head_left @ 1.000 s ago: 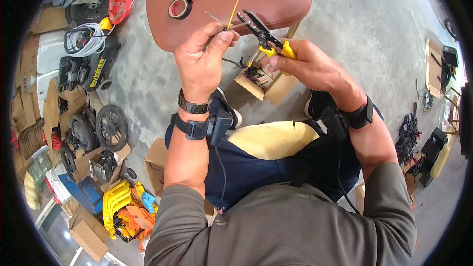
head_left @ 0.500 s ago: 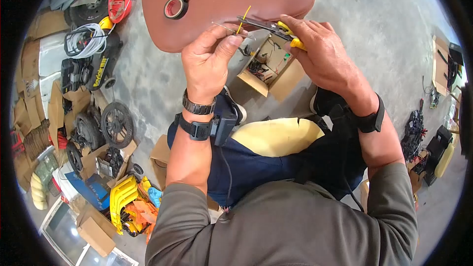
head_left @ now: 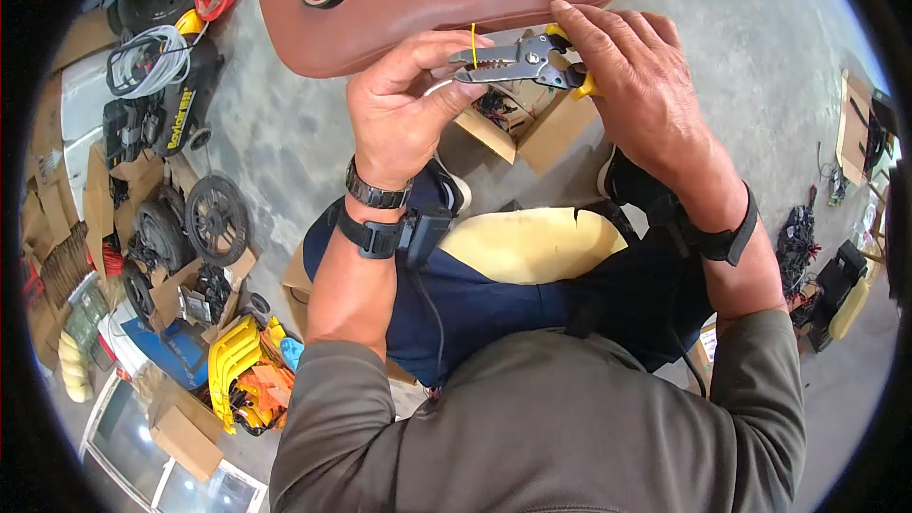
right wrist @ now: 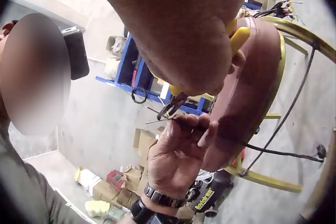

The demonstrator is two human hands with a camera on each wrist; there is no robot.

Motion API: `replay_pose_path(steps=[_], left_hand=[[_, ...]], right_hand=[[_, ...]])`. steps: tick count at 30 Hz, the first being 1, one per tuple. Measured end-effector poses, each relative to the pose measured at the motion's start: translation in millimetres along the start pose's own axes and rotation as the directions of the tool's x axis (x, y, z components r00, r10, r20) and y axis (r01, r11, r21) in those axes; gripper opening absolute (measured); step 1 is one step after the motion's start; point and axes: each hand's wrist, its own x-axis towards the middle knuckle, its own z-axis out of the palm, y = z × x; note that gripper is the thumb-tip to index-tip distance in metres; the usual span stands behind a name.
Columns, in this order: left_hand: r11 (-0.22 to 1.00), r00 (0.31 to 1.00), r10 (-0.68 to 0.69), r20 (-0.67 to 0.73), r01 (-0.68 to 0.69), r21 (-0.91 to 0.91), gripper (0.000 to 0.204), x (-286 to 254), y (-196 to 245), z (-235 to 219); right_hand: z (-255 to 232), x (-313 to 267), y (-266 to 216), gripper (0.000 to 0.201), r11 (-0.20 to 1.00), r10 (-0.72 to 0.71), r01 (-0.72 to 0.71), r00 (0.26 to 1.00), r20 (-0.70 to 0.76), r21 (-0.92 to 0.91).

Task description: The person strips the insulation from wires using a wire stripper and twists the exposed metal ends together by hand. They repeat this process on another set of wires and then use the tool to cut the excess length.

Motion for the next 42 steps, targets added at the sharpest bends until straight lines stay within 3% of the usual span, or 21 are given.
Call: replay_pose_path(steps=[6, 15, 20, 24, 42], left_hand=[[1.000, 0.996, 0.028, 0.088, -0.028, -0.007, 0.028, -8.9, -5.3, -6.2], [0.998, 0.996, 0.060, 0.065, -0.059, -0.027, 0.031, -16.6, -2.9, -11.1], [0.994, 0.991, 0.103, 0.083, -0.106, 0.030, 0.019, -17.0, 0.0, -12.6], [0.993, 0.989, 0.116, 0.092, -0.118, 0.014, 0.021, -17.9, 1.8, -12.1], [0.991, 0.991, 0.080, 0.104, -0.090, 0.094, 0.026, -15.6, 5.0, -1.0]], right_hand=[[6.5, -5.9, -0.2, 0.052, 0.999, -0.047, 0.047, 0.999, 0.008, -0.006], [5.5, -10.4, -3.8, 0.052, 0.995, -0.099, 0.099, 0.995, 0.009, 0.005], [-2.4, -8.7, -8.7, 0.052, 0.993, -0.103, 0.102, 0.995, 0.009, 0.051], [-3.6, -9.7, -10.4, 0.053, 0.993, -0.111, 0.111, 0.994, 0.002, 0.049], [-7.2, -6.0, -15.8, 0.050, 0.990, -0.085, 0.077, 0.994, 0.064, 0.122]])
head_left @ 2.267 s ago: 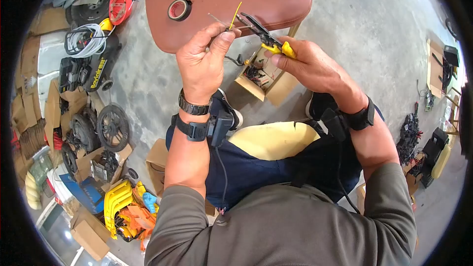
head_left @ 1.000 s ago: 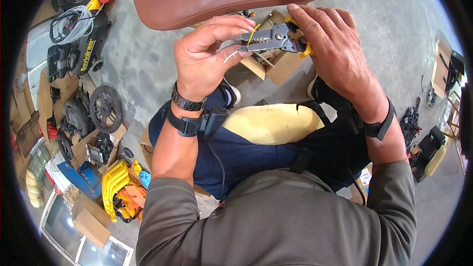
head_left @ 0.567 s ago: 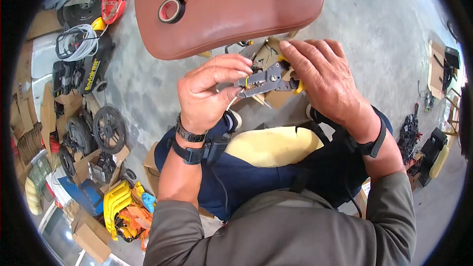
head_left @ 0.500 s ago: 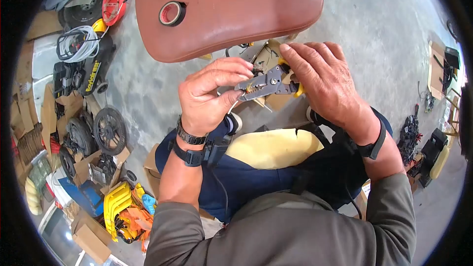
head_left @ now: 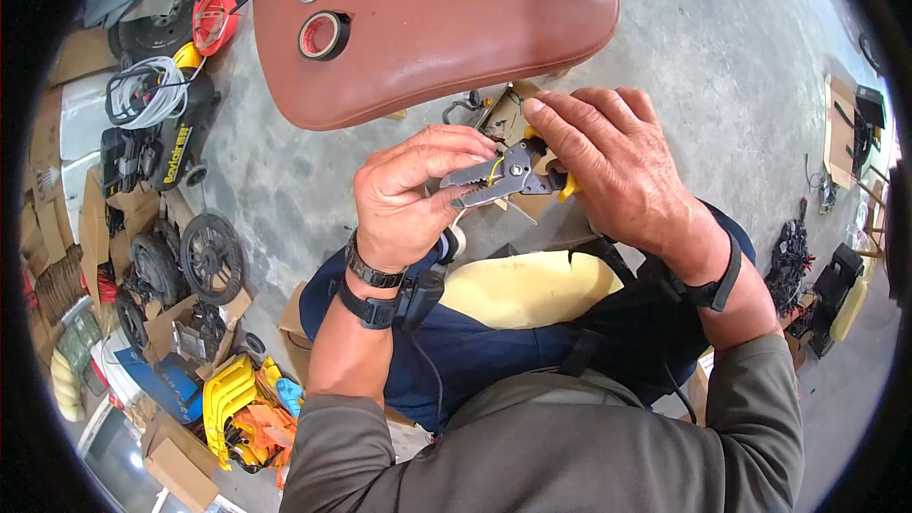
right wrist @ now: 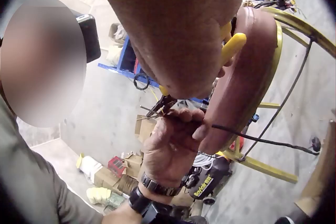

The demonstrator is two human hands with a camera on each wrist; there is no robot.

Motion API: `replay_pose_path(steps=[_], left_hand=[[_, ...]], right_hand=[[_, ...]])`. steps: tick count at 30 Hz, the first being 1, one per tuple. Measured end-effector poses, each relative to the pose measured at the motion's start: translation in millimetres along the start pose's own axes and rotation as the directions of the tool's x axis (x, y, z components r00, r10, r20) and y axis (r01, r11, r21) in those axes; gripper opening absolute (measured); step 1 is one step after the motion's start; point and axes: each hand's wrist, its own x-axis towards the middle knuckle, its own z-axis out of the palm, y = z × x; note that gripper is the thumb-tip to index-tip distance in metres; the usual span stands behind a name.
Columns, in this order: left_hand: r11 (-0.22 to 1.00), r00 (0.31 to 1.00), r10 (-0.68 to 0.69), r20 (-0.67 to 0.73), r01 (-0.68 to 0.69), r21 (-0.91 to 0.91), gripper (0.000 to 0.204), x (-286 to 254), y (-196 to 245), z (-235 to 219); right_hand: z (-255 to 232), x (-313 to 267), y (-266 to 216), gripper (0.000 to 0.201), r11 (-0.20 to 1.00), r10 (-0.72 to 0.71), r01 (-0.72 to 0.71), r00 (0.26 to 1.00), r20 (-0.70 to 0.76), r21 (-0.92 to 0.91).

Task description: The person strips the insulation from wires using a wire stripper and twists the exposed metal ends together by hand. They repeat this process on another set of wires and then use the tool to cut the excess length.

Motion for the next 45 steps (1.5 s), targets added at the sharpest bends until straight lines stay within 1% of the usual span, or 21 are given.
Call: replay_pose_path(steps=[4, 7, 10, 13, 19, 22, 25, 31, 34, 37, 40, 43, 45], left_hand=[[0.999, 1.000, -0.029, -0.006, 0.029, 0.032, 0.029, 0.6, 1.0, 0.5], [1.000, 0.999, -0.026, -0.024, 0.026, 0.006, 0.029, 0.1, 1.3, 0.9], [0.997, 0.997, -0.073, -0.036, 0.072, -0.025, 0.028, -1.3, 2.5, 0.8], [0.993, 0.993, -0.115, -0.025, 0.114, -0.024, 0.029, -1.4, 5.0, -0.6], [0.976, 0.977, -0.190, -0.097, 0.177, -0.130, 0.042, -6.9, 5.2, 4.0], [0.985, 0.984, -0.154, -0.089, 0.146, -0.091, 0.044, -5.6, 6.0, 2.3], [0.993, 0.990, -0.119, -0.082, 0.116, -0.036, 0.047, -6.0, 5.1, 0.8], [0.996, 0.995, -0.078, -0.056, 0.081, 0.045, 0.051, -3.4, 9.5, -1.3], [0.997, 0.998, -0.051, -0.049, 0.054, 0.063, 0.051, -2.8, 9.2, -1.2], [0.994, 0.997, -0.080, -0.007, 0.081, 0.067, 0.053, -5.5, 10.9, -4.0], [0.992, 0.996, -0.093, -0.005, 0.093, 0.082, 0.052, -3.7, 12.8, -4.7], [0.992, 0.997, -0.072, 0.000, 0.071, 0.107, 0.050, -1.4, 13.9, -4.9], [0.990, 1.000, -0.030, -0.008, 0.031, 0.135, 0.051, -0.6, 10.9, -3.3]], right_hand=[[-0.4, 1.1, -1.0, 0.049, 1.000, -0.007, 0.007, 1.000, 0.006, 0.007], [-1.7, 1.4, -2.7, 0.059, 0.998, 0.000, -0.001, 1.000, 0.025, 0.055], [-3.2, 1.9, -4.0, 0.058, 0.998, -0.003, 0.000, 0.999, 0.043, 0.067], [0.4, 0.8, -3.5, 0.049, 0.998, -0.017, 0.014, 0.999, 0.051, 0.054], [1.6, 0.0, -4.2, 0.049, 0.998, -0.011, 0.007, 0.998, 0.069, 0.069], [0.9, -0.5, -3.9, 0.049, 0.990, -0.011, 0.001, 0.997, 0.071, 0.140], [0.5, 0.0, -3.9, 0.049, 0.988, -0.005, -0.008, 0.996, 0.084, 0.155], [2.7, 1.0, -4.3, 0.051, 0.995, -0.021, 0.015, 0.998, 0.065, 0.094], [3.4, 1.2, -3.7, 0.053, 0.993, -0.026, 0.019, 0.998, 0.062, 0.117], [5.6, -0.4, -1.6, 0.055, 0.995, -0.034, 0.027, 0.997, 0.065, 0.100], [5.2, 0.6, -2.9, 0.054, 0.994, -0.033, 0.026, 0.997, 0.064, 0.106], [5.9, 0.5, -2.1, 0.054, 0.992, -0.026, 0.017, 0.997, 0.072, 0.124], [5.2, 0.7, -1.8, 0.053, 0.989, -0.026, 0.014, 0.997, 0.079, 0.145]])
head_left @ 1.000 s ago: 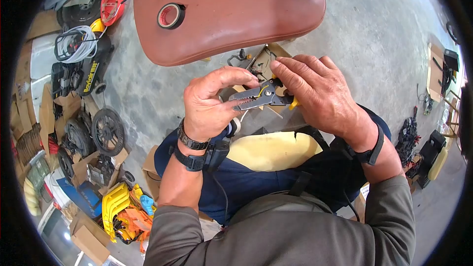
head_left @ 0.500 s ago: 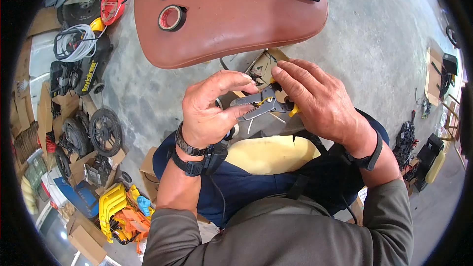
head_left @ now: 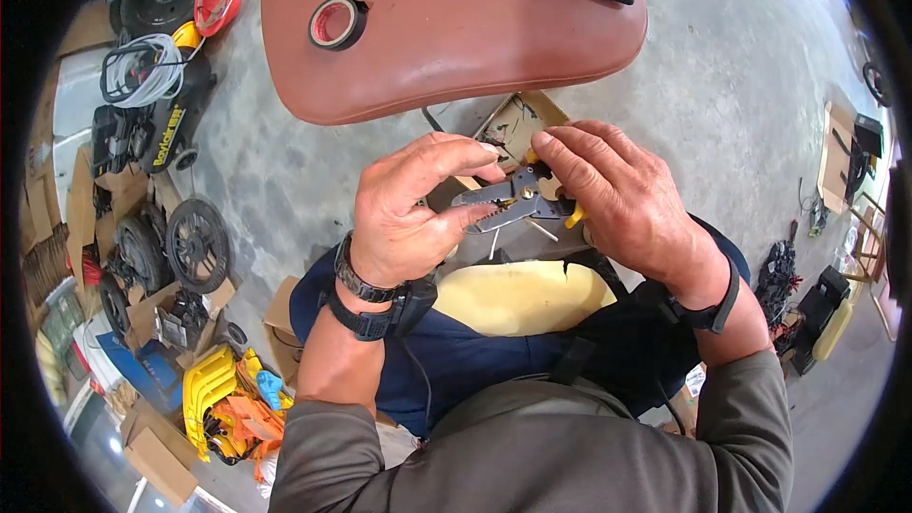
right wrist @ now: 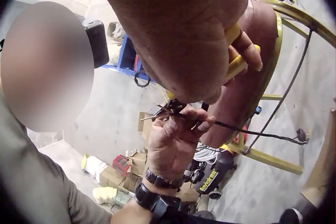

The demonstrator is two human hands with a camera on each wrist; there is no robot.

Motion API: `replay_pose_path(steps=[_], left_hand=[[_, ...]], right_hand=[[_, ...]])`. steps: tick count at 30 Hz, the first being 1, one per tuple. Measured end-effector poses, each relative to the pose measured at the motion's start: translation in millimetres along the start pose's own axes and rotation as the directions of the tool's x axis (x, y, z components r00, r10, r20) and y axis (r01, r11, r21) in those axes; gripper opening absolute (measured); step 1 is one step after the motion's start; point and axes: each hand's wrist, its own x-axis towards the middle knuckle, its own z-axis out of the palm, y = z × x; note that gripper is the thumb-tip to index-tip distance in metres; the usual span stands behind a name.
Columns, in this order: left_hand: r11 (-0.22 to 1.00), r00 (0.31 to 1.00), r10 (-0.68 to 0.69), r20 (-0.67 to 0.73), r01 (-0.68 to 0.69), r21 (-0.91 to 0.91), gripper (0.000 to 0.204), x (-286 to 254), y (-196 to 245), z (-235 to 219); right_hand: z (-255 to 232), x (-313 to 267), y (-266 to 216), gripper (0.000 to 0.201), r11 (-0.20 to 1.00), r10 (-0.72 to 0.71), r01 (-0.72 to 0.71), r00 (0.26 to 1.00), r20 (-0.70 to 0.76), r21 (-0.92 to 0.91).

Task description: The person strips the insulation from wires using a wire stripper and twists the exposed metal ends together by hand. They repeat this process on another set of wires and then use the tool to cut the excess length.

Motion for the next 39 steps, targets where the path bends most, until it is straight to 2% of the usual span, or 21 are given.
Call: replay_pose_path(steps=[16, 19, 25, 28, 31, 34, 37, 39], left_hand=[[1.000, 1.000, 0.002, -0.011, -0.002, 0.021, 0.046, -2.2, 0.3, 1.1], [0.999, 0.999, 0.038, -0.032, -0.038, 0.005, 0.050, -1.2, -2.5, 2.9], [1.000, 1.000, 0.005, -0.018, -0.005, -0.003, 0.048, -3.4, -1.8, -0.1], [1.000, 1.000, 0.011, -0.013, -0.011, -0.004, 0.049, -3.9, -2.7, -0.9], [0.999, 0.999, -0.045, -0.022, 0.044, -0.008, 0.050, -4.7, -0.4, -1.0], [0.991, 0.996, -0.088, -0.026, 0.085, -0.106, 0.051, -5.6, -2.2, -0.5], [0.964, 0.981, -0.194, -0.025, 0.186, -0.188, 0.051, -5.5, 0.7, 1.6], [0.968, 0.980, -0.197, -0.016, 0.192, -0.163, 0.051, -4.2, 1.1, 1.7]], right_hand=[[0.8, -0.4, 0.0, 0.052, 1.000, 0.012, -0.012, 1.000, 0.000, 0.006], [2.0, -1.2, 1.2, 0.052, 0.999, 0.021, -0.021, 1.000, 0.010, 0.027], [0.5, 0.0, -0.4, 0.051, 0.998, 0.028, -0.028, 1.000, 0.014, 0.049], [-3.1, 1.7, -3.5, 0.057, 0.992, 0.060, -0.065, 0.997, 0.046, 0.108], [-1.8, 1.1, -3.2, 0.058, 0.989, 0.096, -0.107, 0.990, 0.106, 0.107], [0.6, 0.0, -1.5, 0.054, 0.985, 0.057, -0.074, 0.992, 0.109, 0.157], [1.1, -0.1, -1.6, 0.058, 0.976, 0.077, -0.102, 0.988, 0.134, 0.193], [2.6, -1.2, -1.5, 0.058, 0.971, 0.085, -0.113, 0.987, 0.137, 0.212]])
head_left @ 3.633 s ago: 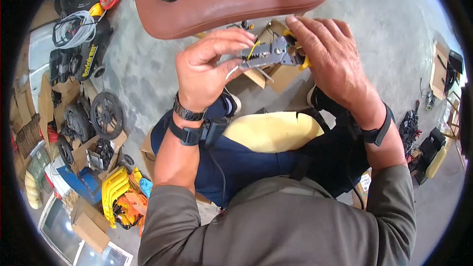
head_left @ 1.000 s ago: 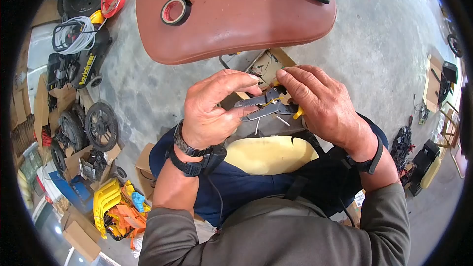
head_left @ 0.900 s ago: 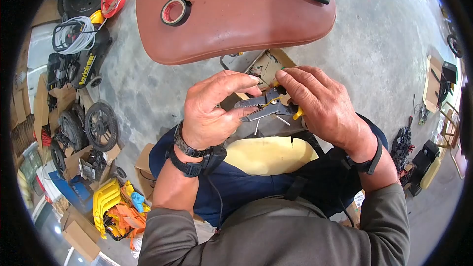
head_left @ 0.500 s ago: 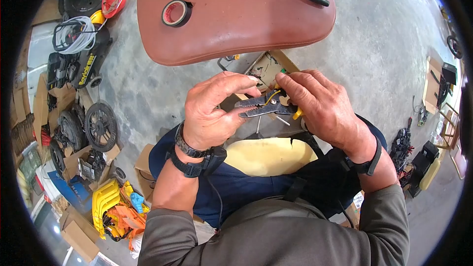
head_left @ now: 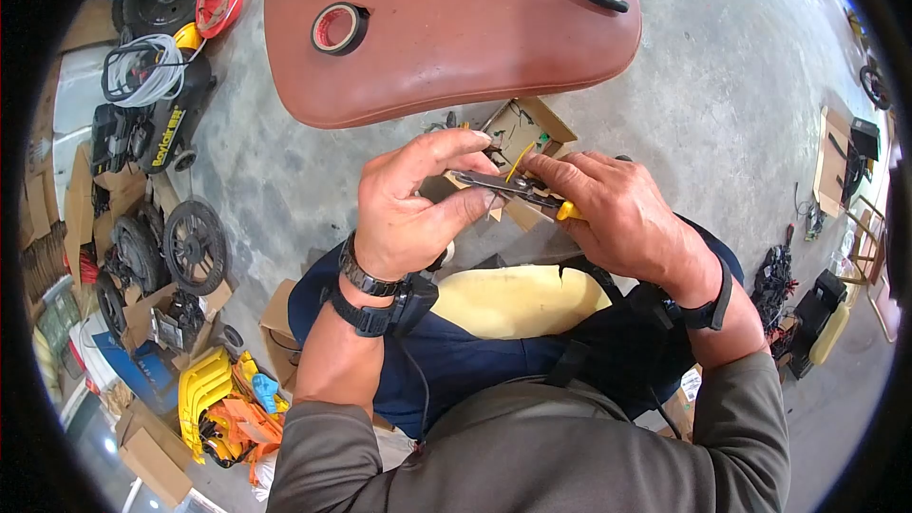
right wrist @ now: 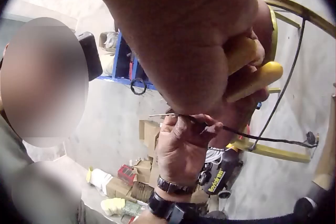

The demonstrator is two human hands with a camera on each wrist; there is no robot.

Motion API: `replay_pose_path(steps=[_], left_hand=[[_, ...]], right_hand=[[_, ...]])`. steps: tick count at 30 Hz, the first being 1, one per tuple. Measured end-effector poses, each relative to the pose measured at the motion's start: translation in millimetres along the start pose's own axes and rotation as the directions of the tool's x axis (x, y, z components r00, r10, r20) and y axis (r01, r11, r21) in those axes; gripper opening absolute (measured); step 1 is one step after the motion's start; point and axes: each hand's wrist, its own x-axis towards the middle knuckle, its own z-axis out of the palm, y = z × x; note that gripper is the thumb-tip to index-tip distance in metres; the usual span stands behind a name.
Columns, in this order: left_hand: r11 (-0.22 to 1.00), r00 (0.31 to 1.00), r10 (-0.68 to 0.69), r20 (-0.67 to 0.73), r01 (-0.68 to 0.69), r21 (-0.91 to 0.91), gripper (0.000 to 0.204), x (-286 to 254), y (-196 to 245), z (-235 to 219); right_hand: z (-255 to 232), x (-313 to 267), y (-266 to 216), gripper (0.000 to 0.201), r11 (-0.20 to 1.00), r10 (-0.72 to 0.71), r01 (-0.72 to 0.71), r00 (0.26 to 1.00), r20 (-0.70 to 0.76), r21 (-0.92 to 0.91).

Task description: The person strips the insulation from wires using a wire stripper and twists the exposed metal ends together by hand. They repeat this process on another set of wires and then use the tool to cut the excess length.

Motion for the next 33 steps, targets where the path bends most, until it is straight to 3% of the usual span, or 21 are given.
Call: replay_pose_path(steps=[7, 10, 13, 16, 19, 22, 31, 33], left_hand=[[0.996, 0.996, -0.092, -0.023, 0.091, -0.021, 0.050, 0.6, 2.7, 4.0], [0.997, 0.997, -0.075, -0.026, 0.075, -0.030, 0.048, 0.3, -0.6, 5.8], [1.000, 0.999, -0.024, -0.029, 0.024, -0.009, 0.043, 1.5, -1.5, 7.9], [0.985, 0.988, -0.142, -0.054, 0.136, -0.108, 0.043, -1.3, -2.0, 8.9], [0.990, 0.988, -0.137, -0.068, 0.133, -0.052, 0.040, -2.0, -7.9, 9.2], [0.978, 0.978, -0.164, -0.131, 0.143, -0.154, 0.034, 0.6, -11.5, 18.3], [0.983, 0.966, -0.177, -0.189, 0.163, -0.087, 0.017, 9.1, -6.7, 26.2], [0.978, 0.965, -0.179, -0.193, 0.153, -0.144, 0.017, 12.1, -5.4, 28.1]], right_hand=[[0.2, -0.9, -3.7, 0.058, 0.998, 0.057, -0.057, 0.998, 0.007, -0.025], [1.9, -1.5, -3.8, 0.060, 0.996, 0.083, -0.083, 0.996, 0.020, -0.025], [3.7, -1.6, -0.6, 0.056, 0.998, 0.011, -0.013, 0.999, -0.036, -0.062], [1.5, -0.5, -1.2, 0.052, 0.997, 0.029, -0.031, 0.999, -0.022, -0.064], [1.0, 1.0, 1.5, 0.046, 1.000, 0.016, -0.017, 0.999, -0.050, -0.016], [0.9, 4.4, 2.7, 0.040, 0.996, 0.053, -0.049, 0.997, -0.057, 0.069], [-12.0, 13.4, -3.7, 0.033, 0.919, 0.248, -0.262, 0.965, 0.082, 0.293], [-13.6, 16.0, -4.4, 0.034, 0.906, 0.267, -0.285, 0.959, 0.099, 0.312]])
